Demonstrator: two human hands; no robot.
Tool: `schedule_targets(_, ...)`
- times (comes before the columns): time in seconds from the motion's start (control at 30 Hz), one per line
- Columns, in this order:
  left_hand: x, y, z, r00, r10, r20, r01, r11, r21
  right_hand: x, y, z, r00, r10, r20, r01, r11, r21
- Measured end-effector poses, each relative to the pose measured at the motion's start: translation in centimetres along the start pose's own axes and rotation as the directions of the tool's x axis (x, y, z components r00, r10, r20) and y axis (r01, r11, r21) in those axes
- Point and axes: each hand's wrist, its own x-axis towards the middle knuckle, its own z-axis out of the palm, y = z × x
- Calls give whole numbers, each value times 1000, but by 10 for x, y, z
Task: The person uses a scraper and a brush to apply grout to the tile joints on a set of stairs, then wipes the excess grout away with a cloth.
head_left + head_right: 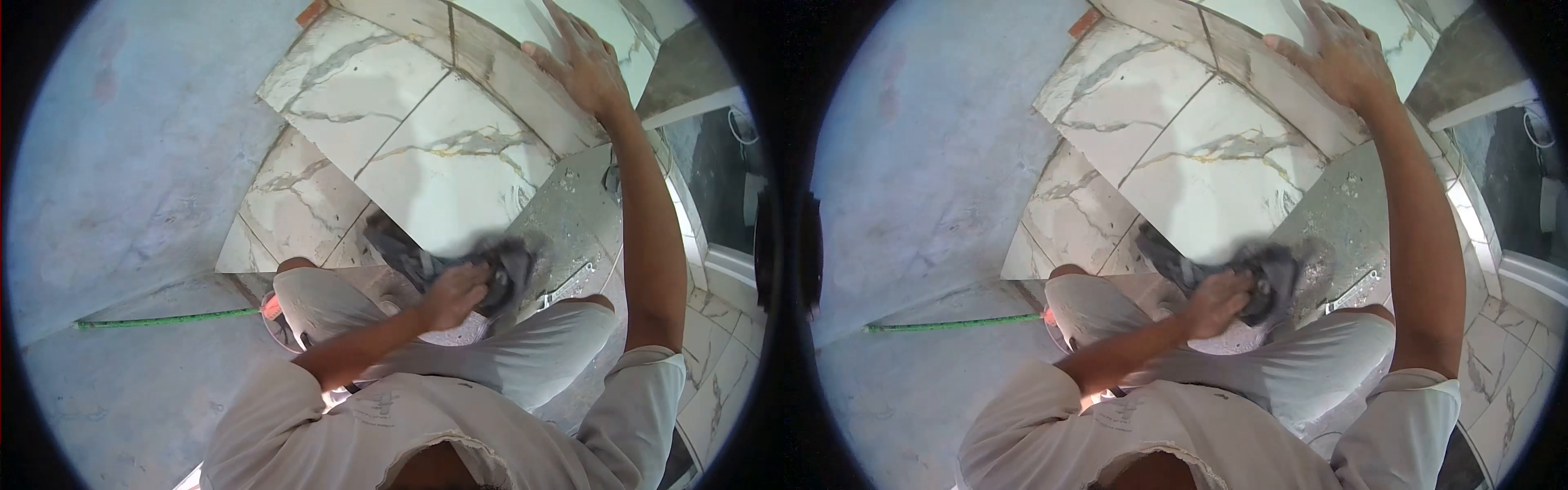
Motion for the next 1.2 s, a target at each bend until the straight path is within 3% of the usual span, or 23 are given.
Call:
schedule_targets(0.03, -1, 6, 0, 1000, 3, -14, -3, 1000, 12, 4, 8, 13, 997, -15, -70, 14, 1000, -18)
schedule_targets(0.1, 2, 12, -4, 964, -219, -147, 177, 950, -258, 9, 14, 22, 988, -47, -150, 41, 998, -41)
schedule_targets(0.17, -10, 13, -43, 795, -604, -57, 511, 717, -475, 8, 11, 23, 989, 11, -147, -15, 1000, -23)
schedule_targets(0.23, -7, 12, -108, 575, -805, -150, 706, 580, -406, 9, 14, 25, 987, -13, -158, 10, 1000, -22)
schedule_targets(0.33, -43, -51, -166, 704, -645, -297, 607, 764, -221, 8, 12, 25, 987, -23, -158, 19, 999, -25)
schedule_targets(0.4, -59, -98, -189, 823, -418, -386, 426, 902, -67, 7, 12, 22, 989, -12, -148, 7, 999, -33)
schedule_targets(0.43, -52, -117, -192, 826, -414, -383, 420, 905, -73, 7, 10, 20, 990, -8, -139, 3, 1000, -31)
schedule_targets(0.5, -38, -149, -197, 951, -231, -206, 271, 943, 194, 7, 10, 22, 992, 1, -126, -5, 1000, -28)
schedule_targets(0.6, -12, -167, -166, 969, -148, -196, 195, 948, 252, 11, 14, 24, 988, -21, -150, 12, 998, -55)
schedule_targets(0.8, -2, -157, -175, 929, -349, -126, 357, 933, 49, 11, 12, 29, 990, -34, -134, 21, 995, -96)
schedule_targets(0.9, -47, -161, -178, 931, -327, -165, 356, 913, 200, 14, 17, 28, 986, -42, -162, 33, 998, -58)
schedule_targets(0.97, -78, -172, -174, 914, -405, 3, 387, 874, 295, 12, 9, 27, 991, -1, -137, -13, 995, -101)
schedule_targets(1.0, -77, -168, -173, 915, -404, -1, 386, 873, 298, 11, 8, 27, 990, -3, -142, -11, 995, -102)
schedule_targets(1.07, -62, -169, -168, 979, -163, -121, 193, 929, 314, 15, 13, 23, 993, 3, -114, -7, 999, -39)
schedule_targets(1.13, -81, -173, -171, 976, -175, -131, 203, 949, 240, 18, 14, 22, 993, 10, -118, -16, 999, -50)
schedule_targets(1.17, -93, -169, -177, 862, -489, -135, 505, 852, 138, 15, 12, 24, 993, 18, -115, -25, 998, -54)
schedule_targets(1.2, -99, -158, -181, 653, -750, -107, 757, 652, 44, 12, 9, 26, 995, 20, -97, -25, 998, -52)
